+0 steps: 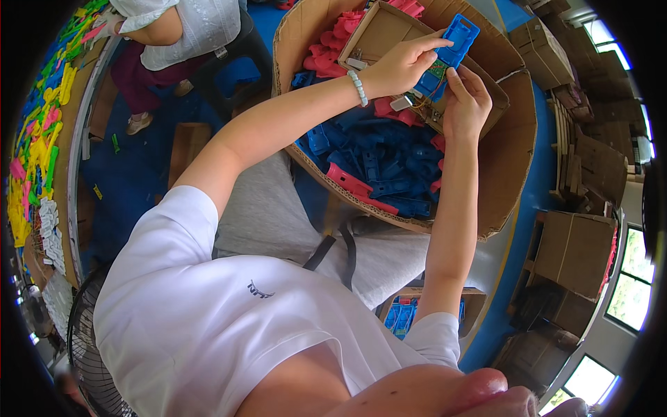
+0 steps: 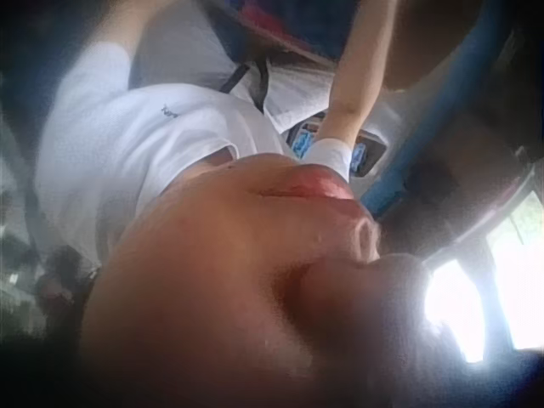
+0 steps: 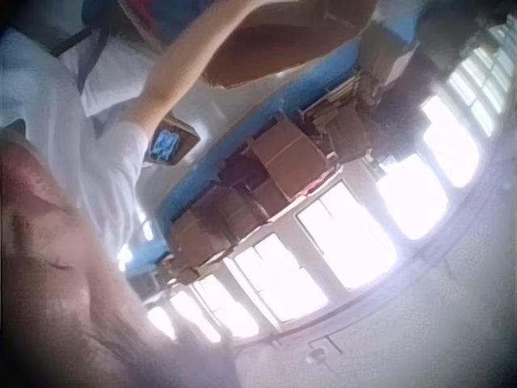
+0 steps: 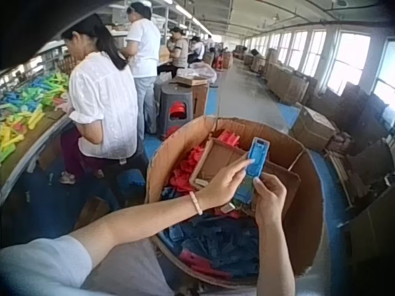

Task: The person assembles small battery-operated toy components by hand, inserting circuit boards into plastic housings.

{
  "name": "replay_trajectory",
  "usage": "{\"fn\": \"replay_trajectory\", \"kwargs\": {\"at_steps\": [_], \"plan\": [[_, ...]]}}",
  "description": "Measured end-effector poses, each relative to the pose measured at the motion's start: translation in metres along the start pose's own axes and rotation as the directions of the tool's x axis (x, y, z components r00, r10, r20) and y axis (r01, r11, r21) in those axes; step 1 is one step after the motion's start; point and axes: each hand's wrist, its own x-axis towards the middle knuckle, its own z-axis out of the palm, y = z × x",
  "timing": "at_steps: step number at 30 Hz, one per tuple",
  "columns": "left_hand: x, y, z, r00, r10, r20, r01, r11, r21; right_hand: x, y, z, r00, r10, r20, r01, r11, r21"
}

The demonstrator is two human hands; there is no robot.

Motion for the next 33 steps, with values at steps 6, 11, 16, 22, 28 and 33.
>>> {"fn": "replay_trajectory", "kwargs": {"at_steps": [6, 11, 16, 22, 28, 33], "plan": [[0.002, -0.012, 0.002, 0.995, 0.065, -0.079, -0.067, 0.998, -0.016, 0.0, 0.004, 0.0, 1.0, 0.004, -0.028, -0.005, 1.0, -0.017], [0.005, -0.007, 0.001, 0.998, -0.065, -0.001, 0.06, 0.925, -0.376, -0.001, 0.005, 0.005, 0.998, -0.002, -0.057, 0.003, 1.0, 0.018], [0.009, 0.003, -0.007, 0.986, -0.141, 0.087, 0.157, 0.628, -0.762, 0.003, 0.015, 0.006, 1.0, 0.022, 0.008, -0.023, 0.996, 0.081], [0.015, -0.004, -0.015, 0.995, -0.095, -0.019, 0.026, 0.453, -0.891, 0.009, 0.018, -0.024, 0.792, 0.331, 0.512, -0.348, 0.935, -0.066], [0.017, -0.004, -0.033, 0.879, 0.298, -0.373, -0.245, 0.952, 0.185, -0.005, 0.013, -0.012, 0.709, 0.465, 0.53, -0.468, 0.873, -0.139], [0.017, 0.01, -0.027, 0.727, 0.463, -0.507, -0.338, 0.884, 0.323, -0.008, 0.007, -0.009, 0.778, 0.425, 0.462, -0.207, 0.869, -0.449]]}}
